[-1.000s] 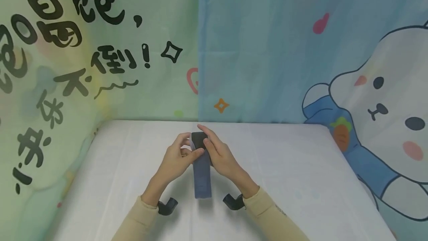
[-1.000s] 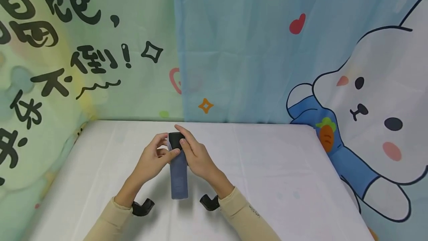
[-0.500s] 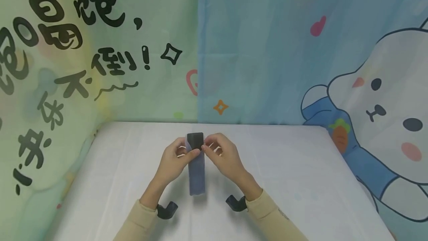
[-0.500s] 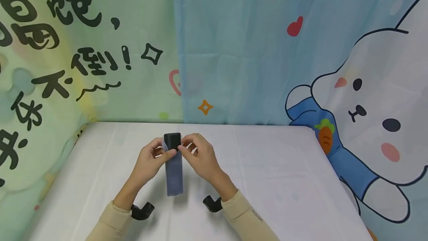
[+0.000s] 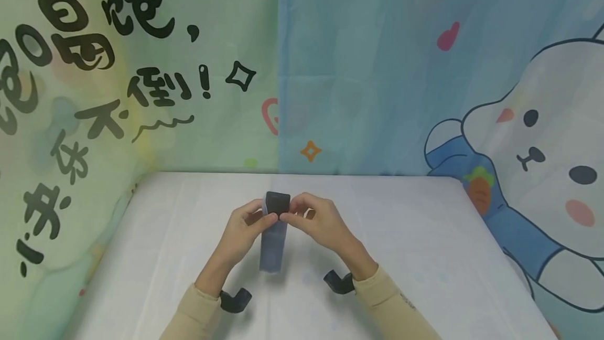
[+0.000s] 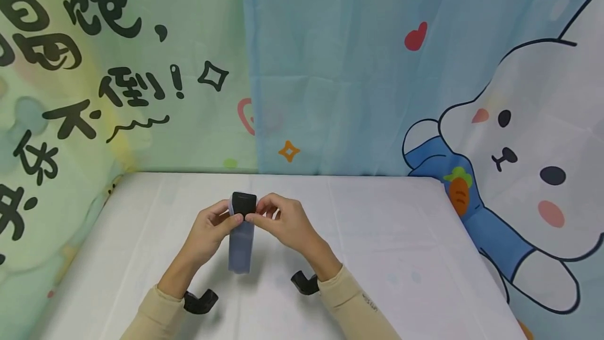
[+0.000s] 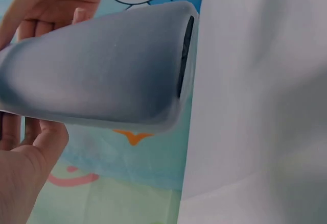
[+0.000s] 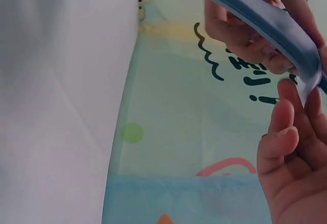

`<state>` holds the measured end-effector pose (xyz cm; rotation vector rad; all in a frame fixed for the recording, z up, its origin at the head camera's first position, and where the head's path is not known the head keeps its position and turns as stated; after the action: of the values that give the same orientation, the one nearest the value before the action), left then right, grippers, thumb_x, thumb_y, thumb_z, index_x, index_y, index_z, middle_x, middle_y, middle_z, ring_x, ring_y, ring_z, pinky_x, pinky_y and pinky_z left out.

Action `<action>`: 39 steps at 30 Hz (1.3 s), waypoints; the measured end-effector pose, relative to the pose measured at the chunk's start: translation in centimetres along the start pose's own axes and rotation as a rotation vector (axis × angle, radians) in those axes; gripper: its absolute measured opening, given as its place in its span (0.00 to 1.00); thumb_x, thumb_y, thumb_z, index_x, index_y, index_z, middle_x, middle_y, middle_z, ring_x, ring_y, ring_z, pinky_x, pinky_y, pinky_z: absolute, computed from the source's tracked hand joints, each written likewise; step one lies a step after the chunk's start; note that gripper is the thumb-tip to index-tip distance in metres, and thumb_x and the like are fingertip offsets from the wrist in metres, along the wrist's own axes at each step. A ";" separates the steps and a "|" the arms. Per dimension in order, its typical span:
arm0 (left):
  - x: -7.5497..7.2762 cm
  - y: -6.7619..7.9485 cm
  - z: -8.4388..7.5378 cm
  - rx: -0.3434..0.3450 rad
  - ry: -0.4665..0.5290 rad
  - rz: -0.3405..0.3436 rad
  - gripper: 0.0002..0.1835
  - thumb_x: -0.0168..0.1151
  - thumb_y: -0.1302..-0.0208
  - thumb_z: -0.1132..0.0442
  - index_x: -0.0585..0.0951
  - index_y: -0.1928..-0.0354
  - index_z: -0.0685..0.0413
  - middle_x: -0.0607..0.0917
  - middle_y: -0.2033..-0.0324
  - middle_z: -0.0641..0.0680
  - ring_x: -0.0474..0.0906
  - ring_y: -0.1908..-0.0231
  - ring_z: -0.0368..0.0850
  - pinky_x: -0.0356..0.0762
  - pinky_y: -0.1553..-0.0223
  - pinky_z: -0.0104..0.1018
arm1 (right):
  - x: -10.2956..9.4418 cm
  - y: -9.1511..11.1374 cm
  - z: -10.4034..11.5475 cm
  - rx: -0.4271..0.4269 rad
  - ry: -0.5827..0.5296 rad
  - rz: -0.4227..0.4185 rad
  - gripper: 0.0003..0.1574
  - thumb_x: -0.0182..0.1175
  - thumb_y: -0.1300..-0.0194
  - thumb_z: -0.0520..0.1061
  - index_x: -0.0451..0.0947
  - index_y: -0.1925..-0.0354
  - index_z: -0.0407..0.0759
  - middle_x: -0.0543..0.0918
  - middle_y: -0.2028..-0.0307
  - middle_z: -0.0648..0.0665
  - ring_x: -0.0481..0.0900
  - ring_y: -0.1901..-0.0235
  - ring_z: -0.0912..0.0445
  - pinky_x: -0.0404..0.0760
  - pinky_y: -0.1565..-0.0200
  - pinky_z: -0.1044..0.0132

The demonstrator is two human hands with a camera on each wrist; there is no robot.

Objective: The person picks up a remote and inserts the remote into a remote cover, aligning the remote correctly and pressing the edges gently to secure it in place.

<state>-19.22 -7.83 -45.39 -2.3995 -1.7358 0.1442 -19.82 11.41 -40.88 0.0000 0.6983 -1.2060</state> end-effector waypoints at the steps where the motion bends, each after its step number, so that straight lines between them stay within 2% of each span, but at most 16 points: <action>1: 0.0 0.0 0.0 -0.006 0.004 0.015 0.18 0.65 0.30 0.56 0.81 0.41 0.52 0.80 0.41 0.52 0.74 0.38 0.55 0.74 0.42 0.54 | 0.0 0.0 -0.1 0.021 -0.026 0.023 0.09 0.73 0.38 0.45 0.81 0.65 0.46 0.80 0.70 0.54 0.76 0.69 0.56 0.76 0.70 0.64; 7: 0.3 0.4 -0.1 -0.003 0.020 0.130 0.17 0.62 0.28 0.59 0.79 0.40 0.54 0.80 0.42 0.54 0.75 0.38 0.55 0.72 0.40 0.55 | -0.2 0.0 -0.4 0.060 -0.179 0.185 0.12 0.71 0.37 0.42 0.76 0.70 0.44 0.76 0.74 0.50 0.73 0.73 0.56 0.75 0.69 0.65; 14: 0.7 0.5 -0.6 0.056 0.062 0.290 0.15 0.57 0.25 0.63 0.77 0.41 0.60 0.80 0.46 0.56 0.75 0.41 0.57 0.70 0.40 0.52 | 0.2 0.2 -0.8 -0.001 -0.307 0.413 0.08 0.65 0.31 0.41 0.76 0.66 0.40 0.73 0.78 0.51 0.68 0.78 0.58 0.69 0.75 0.66; 21: 0.7 0.7 -0.6 0.078 0.061 0.324 0.12 0.55 0.24 0.63 0.76 0.45 0.62 0.81 0.50 0.56 0.76 0.42 0.58 0.69 0.40 0.54 | 0.3 0.3 -1.4 -0.037 -0.331 0.538 0.10 0.59 0.28 0.38 0.71 0.68 0.42 0.73 0.79 0.51 0.69 0.78 0.57 0.69 0.74 0.66; 23: 0.7 0.7 -0.6 0.075 0.058 0.321 0.13 0.54 0.23 0.62 0.76 0.45 0.63 0.81 0.50 0.57 0.76 0.44 0.58 0.68 0.40 0.55 | 0.3 0.3 -1.6 -0.036 -0.365 0.558 0.10 0.58 0.28 0.36 0.70 0.68 0.41 0.73 0.79 0.49 0.69 0.78 0.56 0.69 0.74 0.66; 27: 1.0 0.7 -0.4 0.048 0.022 0.296 0.14 0.57 0.24 0.61 0.74 0.44 0.62 0.80 0.51 0.56 0.77 0.47 0.54 0.72 0.43 0.50 | 0.5 0.5 -2.0 -0.032 -0.409 0.565 0.11 0.56 0.28 0.34 0.69 0.69 0.41 0.71 0.79 0.49 0.67 0.79 0.57 0.66 0.75 0.66; 33: 1.3 0.6 -0.1 0.118 -0.082 0.242 0.14 0.61 0.28 0.65 0.73 0.45 0.60 0.79 0.53 0.55 0.79 0.52 0.50 0.77 0.49 0.43 | 0.7 0.5 -2.5 -0.064 -0.405 0.520 0.12 0.55 0.27 0.33 0.70 0.70 0.42 0.69 0.80 0.47 0.65 0.80 0.59 0.65 0.77 0.67; 39: 1.1 0.5 -0.9 0.158 -0.089 0.261 0.14 0.59 0.27 0.66 0.74 0.42 0.59 0.80 0.52 0.56 0.81 0.55 0.50 0.80 0.53 0.41 | 0.3 0.7 -3.1 -0.106 -0.508 0.470 0.10 0.53 0.27 0.30 0.71 0.68 0.38 0.68 0.81 0.42 0.64 0.81 0.56 0.65 0.77 0.65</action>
<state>-18.25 -7.01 -44.62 -2.5232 -1.3775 0.4129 -20.72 12.51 -43.69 -0.2131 0.2871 -0.6731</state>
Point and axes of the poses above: each hand's wrist, its own y-axis away from the middle knuckle, its own x-axis out of the palm, z = x × y, the point moved 3 cm from there along -y, towards the middle knuckle
